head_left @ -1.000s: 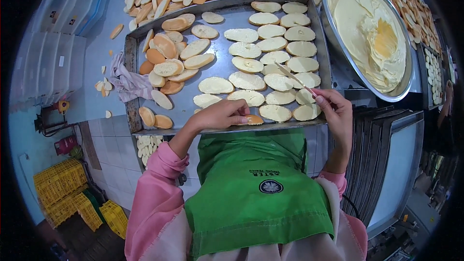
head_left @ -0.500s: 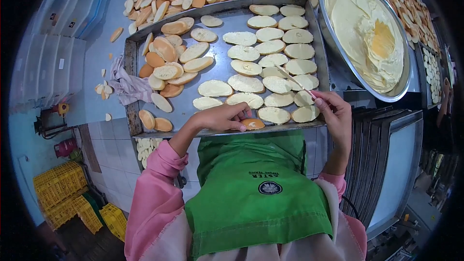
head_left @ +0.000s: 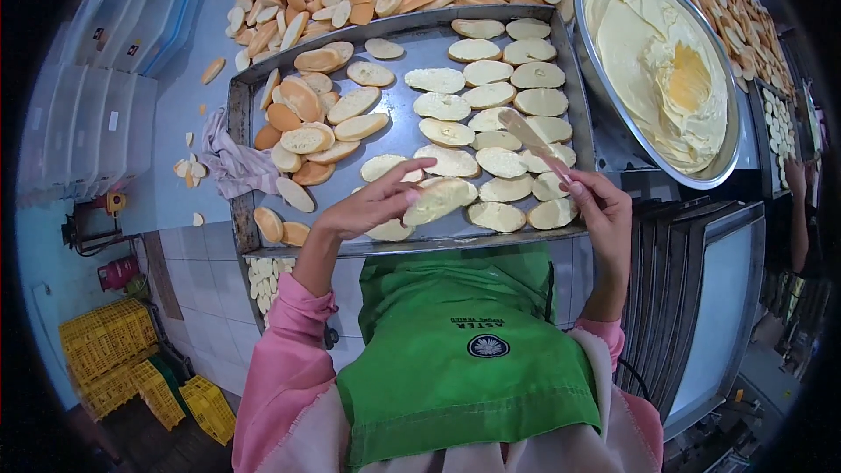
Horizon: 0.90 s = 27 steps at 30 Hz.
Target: Apply margarine to sliced bread and arrange the slices on a baking tray.
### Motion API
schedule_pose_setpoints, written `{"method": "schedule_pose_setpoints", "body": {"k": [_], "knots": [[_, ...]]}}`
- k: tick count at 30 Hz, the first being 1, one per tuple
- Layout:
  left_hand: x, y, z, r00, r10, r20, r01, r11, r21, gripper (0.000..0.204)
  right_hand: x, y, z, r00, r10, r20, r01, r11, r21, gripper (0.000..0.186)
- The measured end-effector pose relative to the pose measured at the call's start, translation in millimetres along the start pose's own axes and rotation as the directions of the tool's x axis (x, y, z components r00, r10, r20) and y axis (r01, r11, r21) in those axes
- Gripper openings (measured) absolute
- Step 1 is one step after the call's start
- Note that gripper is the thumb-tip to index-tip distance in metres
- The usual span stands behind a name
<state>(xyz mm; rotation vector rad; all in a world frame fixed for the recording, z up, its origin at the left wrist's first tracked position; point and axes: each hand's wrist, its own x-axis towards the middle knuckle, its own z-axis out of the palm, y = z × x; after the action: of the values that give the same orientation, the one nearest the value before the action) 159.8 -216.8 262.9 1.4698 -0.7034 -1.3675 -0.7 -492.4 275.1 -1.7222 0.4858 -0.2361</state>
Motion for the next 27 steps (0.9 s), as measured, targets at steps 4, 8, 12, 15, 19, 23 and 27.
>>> {"method": "schedule_pose_setpoints", "body": {"k": [4,8,12,15,19,23,27], "knots": [[-6,-2,13,0.977,-0.054,-0.208,-0.087,0.786,-0.612,0.047,0,-4,16,0.981,0.135,0.141,-0.153,0.981,0.122,0.018],[0,-6,28,0.958,-0.009,-0.286,-0.186,0.741,-0.645,0.05,-2,-8,36,0.917,0.196,0.348,-0.244,0.965,0.097,0.02],[-1,-7,33,0.967,-0.018,-0.253,-0.164,0.716,-0.679,0.049,-1,-10,45,0.951,0.161,0.262,-0.177,0.984,0.038,0.019],[-4,1,37,0.969,-0.048,-0.243,-0.138,0.709,-0.692,0.047,3,6,42,0.998,0.059,0.023,-0.056,0.99,-0.127,0.018],[-11,-7,19,0.976,-0.013,-0.219,-0.093,0.879,-0.467,0.042,5,1,25,0.991,0.105,-0.087,-0.116,0.985,-0.129,0.017],[-2,-16,11,0.986,0.039,-0.16,-0.004,0.977,0.214,0.031,3,4,12,0.979,0.139,-0.15,-0.15,0.987,-0.059,0.018],[13,-22,18,0.976,0.074,-0.206,0.032,0.882,0.471,0.022,5,2,10,0.971,0.145,-0.191,-0.157,0.986,-0.048,0.018]]}}
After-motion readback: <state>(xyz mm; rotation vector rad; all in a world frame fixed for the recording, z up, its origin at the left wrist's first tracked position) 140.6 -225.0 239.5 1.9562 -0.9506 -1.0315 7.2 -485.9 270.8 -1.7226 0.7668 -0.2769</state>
